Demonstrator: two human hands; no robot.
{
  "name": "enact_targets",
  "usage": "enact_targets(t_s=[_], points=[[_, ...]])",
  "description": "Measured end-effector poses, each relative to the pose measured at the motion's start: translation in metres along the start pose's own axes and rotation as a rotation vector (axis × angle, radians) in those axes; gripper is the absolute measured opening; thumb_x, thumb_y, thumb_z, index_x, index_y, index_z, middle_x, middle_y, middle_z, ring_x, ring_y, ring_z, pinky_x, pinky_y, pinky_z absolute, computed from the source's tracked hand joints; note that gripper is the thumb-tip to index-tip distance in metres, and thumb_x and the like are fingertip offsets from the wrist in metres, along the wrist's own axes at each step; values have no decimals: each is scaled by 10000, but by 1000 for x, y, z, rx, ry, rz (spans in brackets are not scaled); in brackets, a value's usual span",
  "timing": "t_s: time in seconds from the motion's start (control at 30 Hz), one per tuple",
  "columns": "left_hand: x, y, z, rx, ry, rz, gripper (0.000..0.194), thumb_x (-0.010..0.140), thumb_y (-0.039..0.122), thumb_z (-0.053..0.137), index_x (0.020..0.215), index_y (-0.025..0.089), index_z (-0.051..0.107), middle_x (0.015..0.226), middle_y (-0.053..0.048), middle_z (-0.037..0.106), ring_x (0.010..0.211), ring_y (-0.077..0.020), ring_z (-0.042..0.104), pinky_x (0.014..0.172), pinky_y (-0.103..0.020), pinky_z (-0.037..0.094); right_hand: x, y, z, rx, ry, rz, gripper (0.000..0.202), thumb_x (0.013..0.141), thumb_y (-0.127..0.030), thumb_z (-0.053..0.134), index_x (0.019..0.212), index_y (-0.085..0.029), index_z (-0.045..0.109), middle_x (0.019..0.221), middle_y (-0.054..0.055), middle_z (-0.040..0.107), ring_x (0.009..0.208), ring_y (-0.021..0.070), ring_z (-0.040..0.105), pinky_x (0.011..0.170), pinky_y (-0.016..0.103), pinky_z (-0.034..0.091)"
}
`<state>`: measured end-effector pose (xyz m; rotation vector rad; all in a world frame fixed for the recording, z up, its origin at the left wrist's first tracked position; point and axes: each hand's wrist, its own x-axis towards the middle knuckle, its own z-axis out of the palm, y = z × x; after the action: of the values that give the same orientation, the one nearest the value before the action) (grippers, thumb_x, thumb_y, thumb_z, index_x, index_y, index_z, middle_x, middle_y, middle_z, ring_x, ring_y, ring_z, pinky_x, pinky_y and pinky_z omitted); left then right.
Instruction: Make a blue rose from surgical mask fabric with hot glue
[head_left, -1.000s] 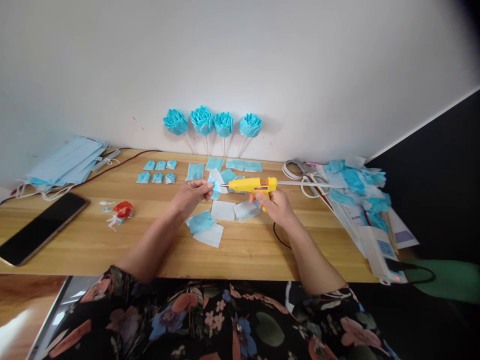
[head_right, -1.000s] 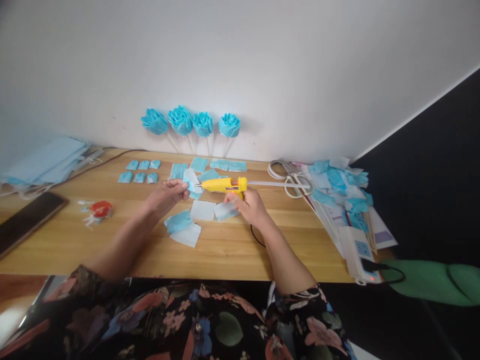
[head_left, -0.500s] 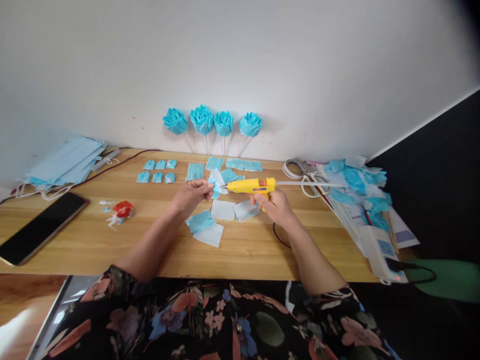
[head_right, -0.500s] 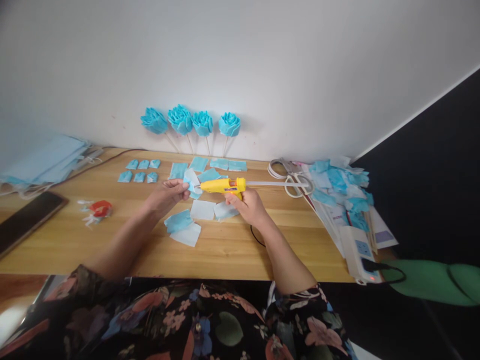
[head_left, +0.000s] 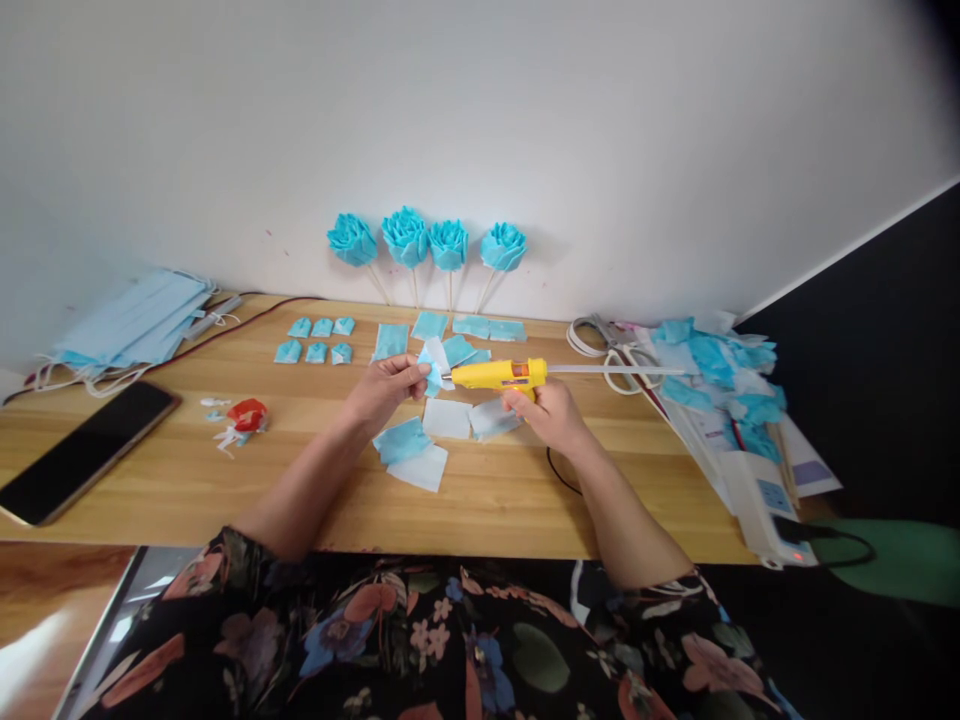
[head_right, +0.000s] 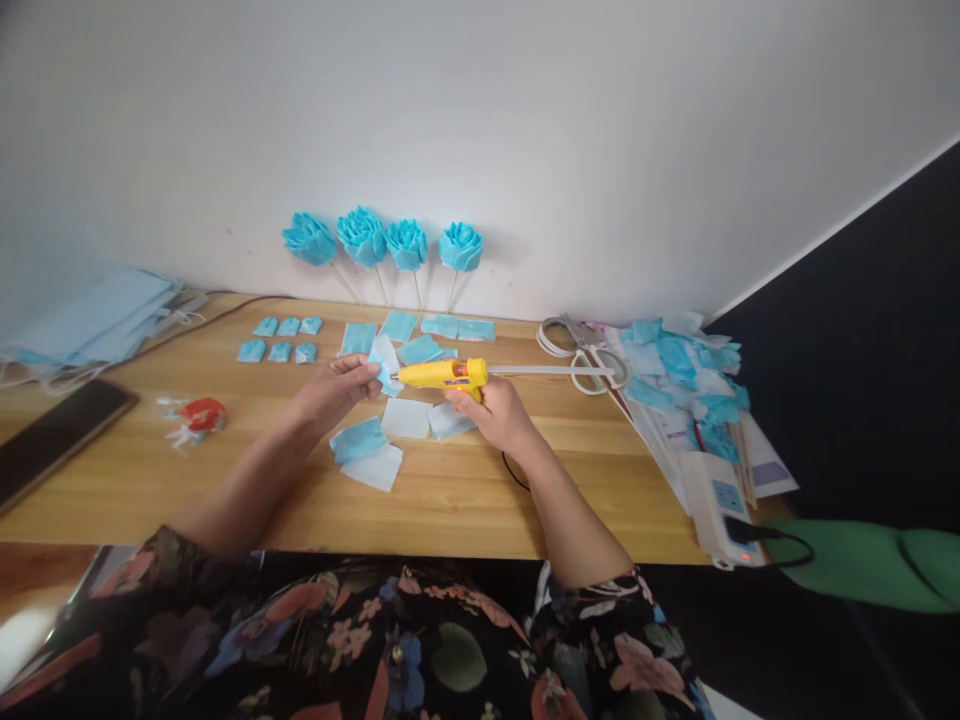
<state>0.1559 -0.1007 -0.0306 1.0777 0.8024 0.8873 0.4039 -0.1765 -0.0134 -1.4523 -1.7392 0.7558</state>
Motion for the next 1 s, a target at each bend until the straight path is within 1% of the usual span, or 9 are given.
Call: enact_targets(t_s=[0.07, 0.23, 0.33, 0.43, 0.57, 0.63, 0.77, 1.0], points=[[1, -1, -1, 1, 6, 14, 368, 703, 420, 824, 599, 156, 590, 553, 11, 583, 553, -88, 475, 607, -249, 358, 0, 1, 0, -8, -2, -14, 387, 874, -518, 528, 660, -205, 601, 609, 15, 638, 563, 147, 580, 578, 267, 430], [2, -3, -3, -22, 42, 39, 355, 715, 414, 812, 610, 161, 587, 539, 17, 567, 550, -89, 456, 597, -244, 346, 0, 3, 0, -25, -18, -52, 380, 888, -489, 538, 720, -182, 687, 674, 28, 677, 607, 147, 596, 594, 260, 426], [3, -3, -2, -26, 52, 42, 358, 709, 408, 815, 597, 161, 581, 536, 15, 564, 546, -89, 454, 590, -246, 343, -1, 4, 0, -23, -15, -43, 387, 885, -489, 551, 726, -174, 709, 654, 23, 665, 573, 139, 565, 574, 260, 415], [3, -1, -2, -39, 80, 46, 363, 695, 401, 823, 583, 162, 574, 525, 17, 554, 538, -87, 451, 586, -246, 343, -1, 5, 0, 34, -28, -27, 433, 890, -538, 545, 738, -175, 725, 657, 26, 664, 556, 131, 548, 561, 257, 421], [3, 1, -1, -75, 117, 46, 374, 686, 398, 828, 575, 164, 558, 512, 26, 535, 535, -85, 450, 583, -242, 344, 0, 7, -1, 186, -25, -9, 559, 881, -667, 514, 769, -168, 738, 672, 38, 653, 551, 125, 549, 540, 250, 439], [2, 1, -1, -78, 107, 46, 376, 690, 398, 825, 571, 163, 556, 515, 25, 536, 535, -85, 451, 580, -241, 344, 1, 8, -1, 242, -3, 8, 600, 869, -708, 509, 771, -162, 737, 643, 34, 627, 542, 123, 549, 525, 245, 434], [0, 1, 1, -44, 47, 33, 376, 689, 406, 823, 566, 156, 571, 529, 12, 554, 532, -85, 456, 576, -246, 341, 2, 7, -1, 297, 43, 17, 633, 854, -746, 506, 736, -163, 722, 609, 22, 593, 521, 114, 544, 519, 245, 421], [0, 1, 2, -18, -4, -1, 374, 667, 422, 835, 569, 155, 592, 531, 9, 569, 528, -87, 474, 577, -245, 352, 3, 2, -1, 264, 67, 38, 661, 839, -774, 499, 701, -161, 705, 585, 10, 564, 504, 105, 537, 513, 247, 406]])
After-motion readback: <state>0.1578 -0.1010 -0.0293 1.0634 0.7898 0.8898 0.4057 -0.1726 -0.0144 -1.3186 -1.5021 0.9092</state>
